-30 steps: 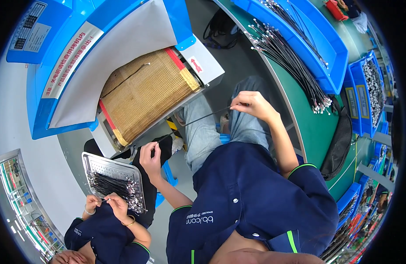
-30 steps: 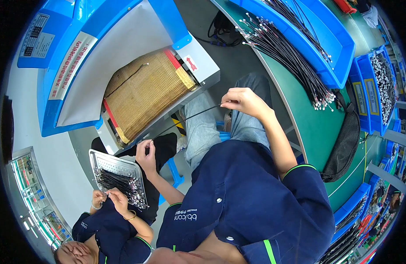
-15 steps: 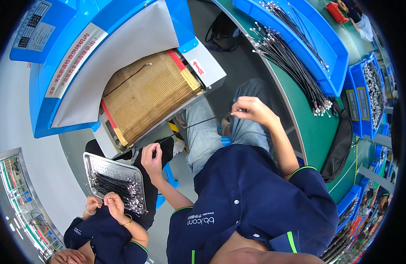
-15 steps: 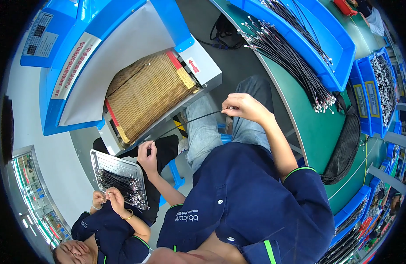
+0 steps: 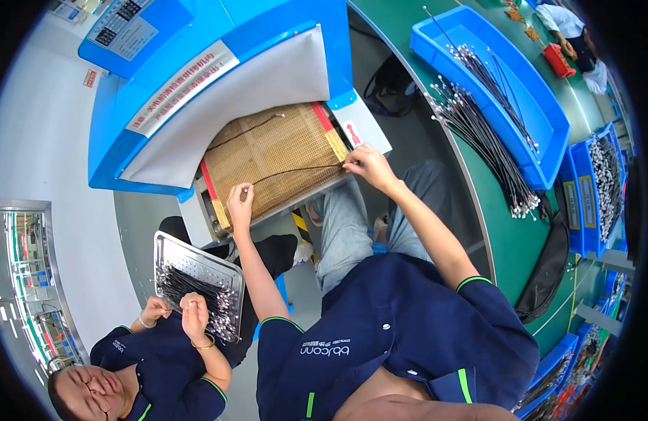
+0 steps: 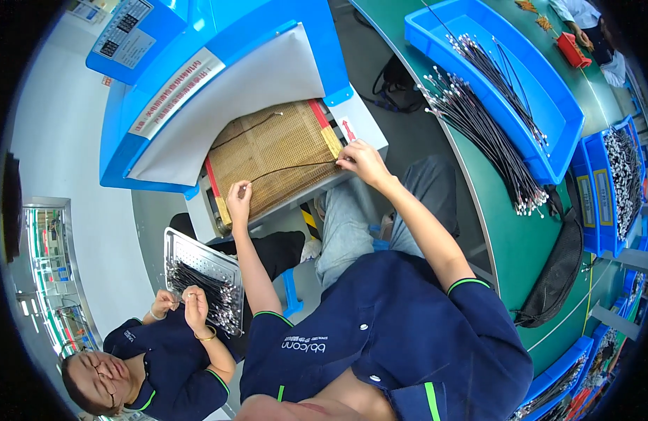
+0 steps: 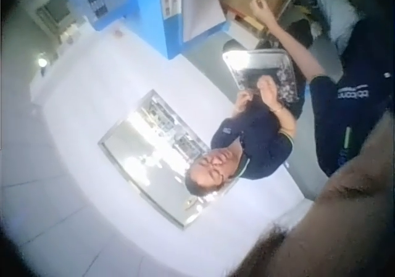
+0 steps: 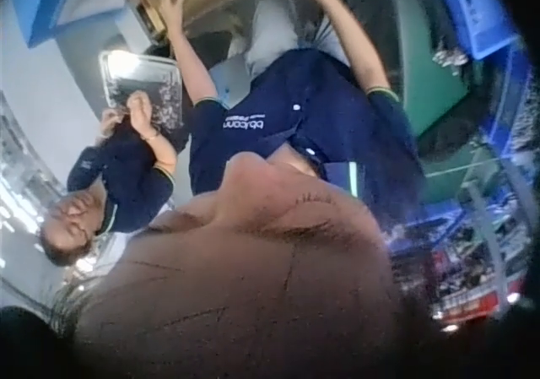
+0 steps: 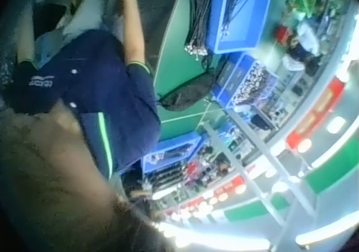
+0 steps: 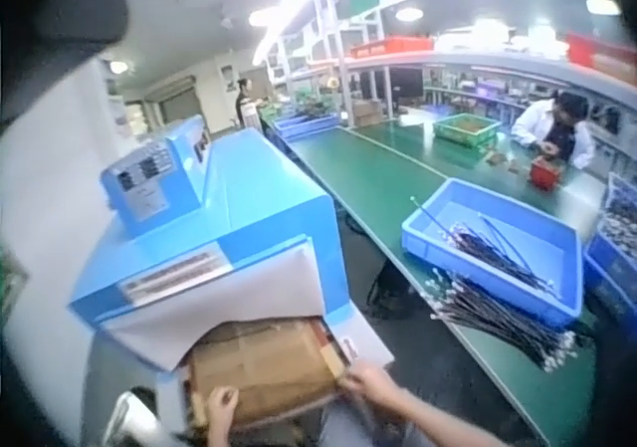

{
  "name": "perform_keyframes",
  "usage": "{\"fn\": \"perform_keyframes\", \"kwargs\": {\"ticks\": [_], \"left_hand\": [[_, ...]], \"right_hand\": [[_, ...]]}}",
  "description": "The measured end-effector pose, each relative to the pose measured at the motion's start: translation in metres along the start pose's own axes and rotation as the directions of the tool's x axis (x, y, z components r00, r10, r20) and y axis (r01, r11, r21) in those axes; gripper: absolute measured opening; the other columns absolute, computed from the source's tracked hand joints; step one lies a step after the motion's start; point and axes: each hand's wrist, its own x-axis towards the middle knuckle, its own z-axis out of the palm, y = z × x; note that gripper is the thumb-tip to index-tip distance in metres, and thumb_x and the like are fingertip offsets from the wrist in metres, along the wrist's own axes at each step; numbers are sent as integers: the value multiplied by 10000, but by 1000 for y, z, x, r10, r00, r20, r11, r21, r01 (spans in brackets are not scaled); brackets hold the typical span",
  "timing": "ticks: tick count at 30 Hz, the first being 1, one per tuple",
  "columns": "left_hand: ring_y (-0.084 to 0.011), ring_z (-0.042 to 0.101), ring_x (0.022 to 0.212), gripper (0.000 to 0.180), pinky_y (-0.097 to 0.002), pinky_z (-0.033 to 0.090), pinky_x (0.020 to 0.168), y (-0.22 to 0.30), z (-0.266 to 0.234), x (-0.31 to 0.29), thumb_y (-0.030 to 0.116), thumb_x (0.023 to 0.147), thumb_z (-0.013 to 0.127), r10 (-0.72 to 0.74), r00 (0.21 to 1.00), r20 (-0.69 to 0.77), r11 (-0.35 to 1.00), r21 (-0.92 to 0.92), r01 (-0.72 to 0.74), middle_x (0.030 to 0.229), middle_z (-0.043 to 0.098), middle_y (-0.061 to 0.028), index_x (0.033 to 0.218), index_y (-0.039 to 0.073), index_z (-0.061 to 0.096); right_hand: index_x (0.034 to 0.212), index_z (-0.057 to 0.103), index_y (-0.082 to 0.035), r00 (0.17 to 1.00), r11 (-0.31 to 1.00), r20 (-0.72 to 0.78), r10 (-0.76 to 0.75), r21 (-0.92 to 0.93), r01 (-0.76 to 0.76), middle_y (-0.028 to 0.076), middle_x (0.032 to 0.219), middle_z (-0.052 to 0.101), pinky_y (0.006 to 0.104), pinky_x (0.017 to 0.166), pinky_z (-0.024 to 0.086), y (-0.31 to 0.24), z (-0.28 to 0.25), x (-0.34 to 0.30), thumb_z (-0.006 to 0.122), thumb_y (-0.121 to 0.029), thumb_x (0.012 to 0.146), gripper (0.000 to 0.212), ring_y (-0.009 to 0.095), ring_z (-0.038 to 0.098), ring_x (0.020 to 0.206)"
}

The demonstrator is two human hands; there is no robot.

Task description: The person assembles small electronic cables and components by hand at a factory workstation.

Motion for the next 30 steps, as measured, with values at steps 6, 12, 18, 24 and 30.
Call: {"fn": "perform_keyframes", "kwargs": {"ticks": [6, 12, 18, 24, 30], "left_hand": [[-262, 563, 969, 94, -348, 451, 853, -24, -6, 26, 93, 802, 681, 110, 993, -50, 994, 33, -108, 1001, 596, -102, 854, 29, 635], [-272, 550, 1002, 102, -362, 447, 872, -35, -2, 37, 100, 791, 686, 119, 990, -70, 991, 66, -115, 1025, 590, -104, 866, 45, 644], [-295, 539, 1032, 185, -372, 427, 900, -13, 10, 28, 99, 828, 643, 120, 989, -85, 991, 72, -114, 1046, 587, -120, 1001, 39, 614], [-317, 534, 1022, 182, -388, 419, 894, 41, 54, -36, 34, 884, 545, 100, 954, -283, 993, 89, -77, 1048, 589, -151, 1059, -4, 582], [-262, 593, 854, 107, -329, 464, 793, 161, 106, -110, -28, 850, 526, 179, 980, -89, 963, -190, -193, 911, 616, -123, 908, -1, 611]], "right_hand": [[755, 614, -82, 997, 999, -69, 20, -46, -23, 60, 867, 565, 381, 860, 400, -2, 24, 26, 731, -163, 705, 151, 265, 522, 922], [766, 608, -80, 997, 995, -74, 34, -96, -41, 62, 899, 569, 374, 874, 392, -2, 25, 35, 735, -168, 700, 169, 267, 521, 930], [908, 620, -65, 995, 984, -62, 74, 167, -63, 86, 948, 563, 377, 902, 399, 1, -9, 12, 694, -162, 767, 187, 275, 528, 938], [966, 628, -60, 979, 985, -119, 165, 70, -157, 101, 970, 590, 342, 840, 466, -13, -127, -57, 657, -125, 807, 174, 271, 577, 976], [894, 632, -61, 864, 876, -420, 277, -259, -406, 88, 851, 602, 335, 660, 496, -11, -251, -108, 648, -60, 793, 103, 250, 608, 767]]}}
